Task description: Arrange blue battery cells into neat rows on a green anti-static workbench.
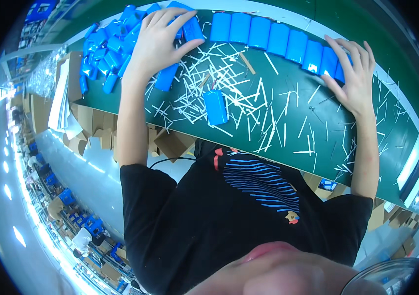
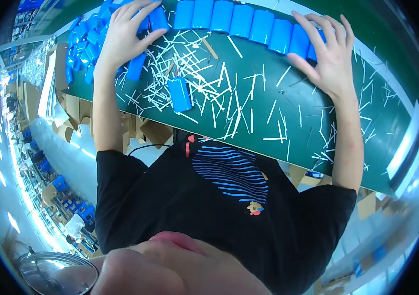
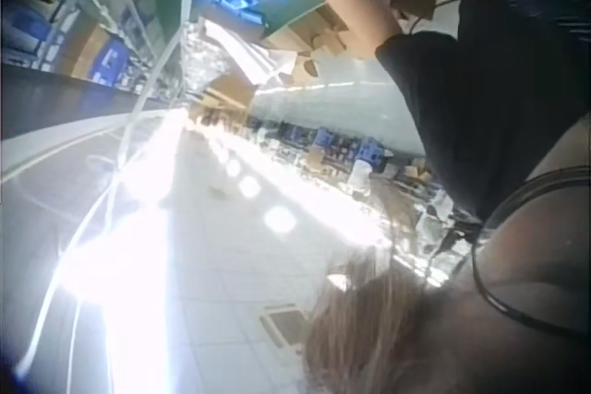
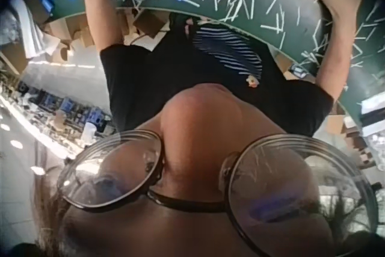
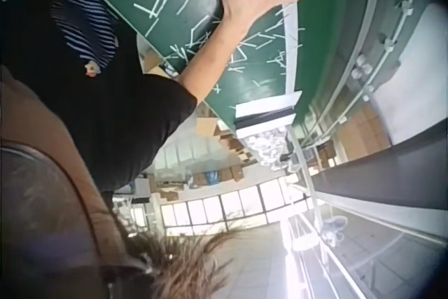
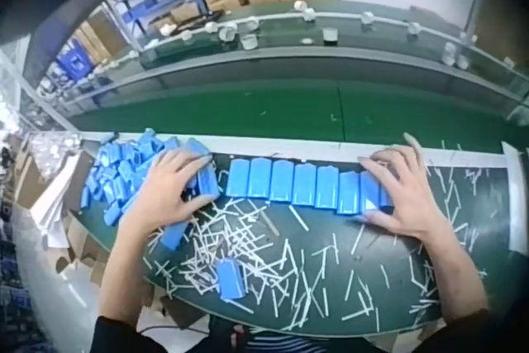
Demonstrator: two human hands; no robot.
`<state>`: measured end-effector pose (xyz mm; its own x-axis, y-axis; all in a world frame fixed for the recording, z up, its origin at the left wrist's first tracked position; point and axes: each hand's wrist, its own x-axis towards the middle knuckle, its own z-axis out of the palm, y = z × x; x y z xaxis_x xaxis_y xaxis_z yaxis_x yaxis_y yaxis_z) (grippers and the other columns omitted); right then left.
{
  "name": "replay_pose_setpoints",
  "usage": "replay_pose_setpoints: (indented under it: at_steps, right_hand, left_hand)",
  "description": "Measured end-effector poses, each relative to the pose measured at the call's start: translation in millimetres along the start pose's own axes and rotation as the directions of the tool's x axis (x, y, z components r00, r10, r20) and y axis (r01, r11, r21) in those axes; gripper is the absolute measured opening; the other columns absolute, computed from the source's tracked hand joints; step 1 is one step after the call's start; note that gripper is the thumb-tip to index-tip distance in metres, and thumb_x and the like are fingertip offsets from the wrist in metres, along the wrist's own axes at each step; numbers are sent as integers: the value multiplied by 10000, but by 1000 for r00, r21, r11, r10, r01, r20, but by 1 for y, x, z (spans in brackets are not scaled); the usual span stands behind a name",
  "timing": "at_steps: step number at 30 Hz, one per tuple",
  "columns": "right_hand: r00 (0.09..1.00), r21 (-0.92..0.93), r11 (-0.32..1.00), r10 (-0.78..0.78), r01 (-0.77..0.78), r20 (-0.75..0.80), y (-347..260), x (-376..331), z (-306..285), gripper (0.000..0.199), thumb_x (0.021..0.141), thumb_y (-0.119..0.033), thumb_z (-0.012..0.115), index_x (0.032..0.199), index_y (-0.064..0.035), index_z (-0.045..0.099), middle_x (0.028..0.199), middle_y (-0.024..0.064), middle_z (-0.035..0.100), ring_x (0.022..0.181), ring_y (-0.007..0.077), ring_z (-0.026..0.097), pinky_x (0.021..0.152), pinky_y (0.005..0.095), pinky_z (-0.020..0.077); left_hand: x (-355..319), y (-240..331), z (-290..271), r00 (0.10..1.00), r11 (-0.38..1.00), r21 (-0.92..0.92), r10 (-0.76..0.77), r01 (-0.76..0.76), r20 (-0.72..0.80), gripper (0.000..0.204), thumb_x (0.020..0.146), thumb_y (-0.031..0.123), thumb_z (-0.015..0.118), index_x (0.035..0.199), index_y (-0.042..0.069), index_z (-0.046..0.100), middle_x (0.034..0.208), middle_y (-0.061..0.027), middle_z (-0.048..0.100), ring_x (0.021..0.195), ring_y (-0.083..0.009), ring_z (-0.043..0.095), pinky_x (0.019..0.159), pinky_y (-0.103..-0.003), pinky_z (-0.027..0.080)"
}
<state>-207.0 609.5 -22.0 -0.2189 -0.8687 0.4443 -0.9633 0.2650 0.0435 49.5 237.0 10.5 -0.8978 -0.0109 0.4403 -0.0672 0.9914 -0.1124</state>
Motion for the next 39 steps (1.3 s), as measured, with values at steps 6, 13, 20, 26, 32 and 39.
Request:
replay_pose_setpoints:
  at_steps: [6, 13, 20, 26, 32, 39]
  right_hand:
    - [993, 80, 997, 19, -10, -116, -1, 4, -1, 438, 1060, -354, 538, 1418, -134, 660, 1307, 80, 666, 1255, 270, 562, 1250, 499, 292]
    - [978, 149, 988, 78, -50, -193, -3, -4, 0, 334, 1049, -261, 561, 1326, -142, 705, 1220, 33, 709, 1199, 252, 591, 1219, 442, 311]
    - [971, 254, 964, 127, -73, -203, 4, -4, 8, 304, 1068, -246, 545, 1288, -136, 722, 1229, 32, 716, 1200, 251, 594, 1179, 415, 329]
    - [979, 243, 968, 113, -70, -168, 6, -4, 3, 286, 1074, -243, 550, 1272, -147, 732, 1231, 27, 720, 1200, 254, 596, 1161, 403, 333]
    - [991, 212, 973, 111, -92, -79, 16, -10, 2, 322, 1109, -272, 507, 1274, -123, 741, 1264, 47, 727, 1254, 274, 598, 1188, 409, 351]
    - [982, 255, 959, 155, -125, -103, 15, -11, 9, 298, 1103, -283, 534, 1266, -148, 745, 1239, 37, 733, 1223, 267, 612, 1154, 394, 366]
  left_hand:
    - [-14, 15, 15, 1000, 994, 111, 7, -7, 5, 628, 935, 474, 788, 1464, 175, 628, 1265, -45, 704, 1276, -278, 595, 1226, -525, 315]
    - [-26, 43, -17, 998, 992, -121, -50, 44, -49, 571, 896, 425, 847, 1375, 151, 703, 1246, -55, 671, 1271, -285, 555, 1164, -463, 390]
    - [-43, 93, -18, 983, 805, -577, -183, 138, -20, 702, 786, 322, 922, 1404, 120, 656, 1317, -93, 614, 1193, -302, 576, 1070, -428, 467]
    - [-41, 131, 3, 994, 749, -658, -105, 75, -6, 781, 727, 317, 954, 1416, 120, 642, 1343, -99, 622, 1186, -294, 595, 1056, -391, 482]
    - [-74, 143, -30, 947, 797, -512, -289, 319, 140, 796, 716, 296, 976, 1414, 101, 649, 1319, -83, 678, 1236, -290, 617, 1096, -420, 471]
    - [-91, 141, -43, 908, 800, -437, -316, 411, 275, 850, 709, 314, 977, 1457, 103, 633, 1369, -57, 681, 1304, -285, 589, 1119, -425, 458]
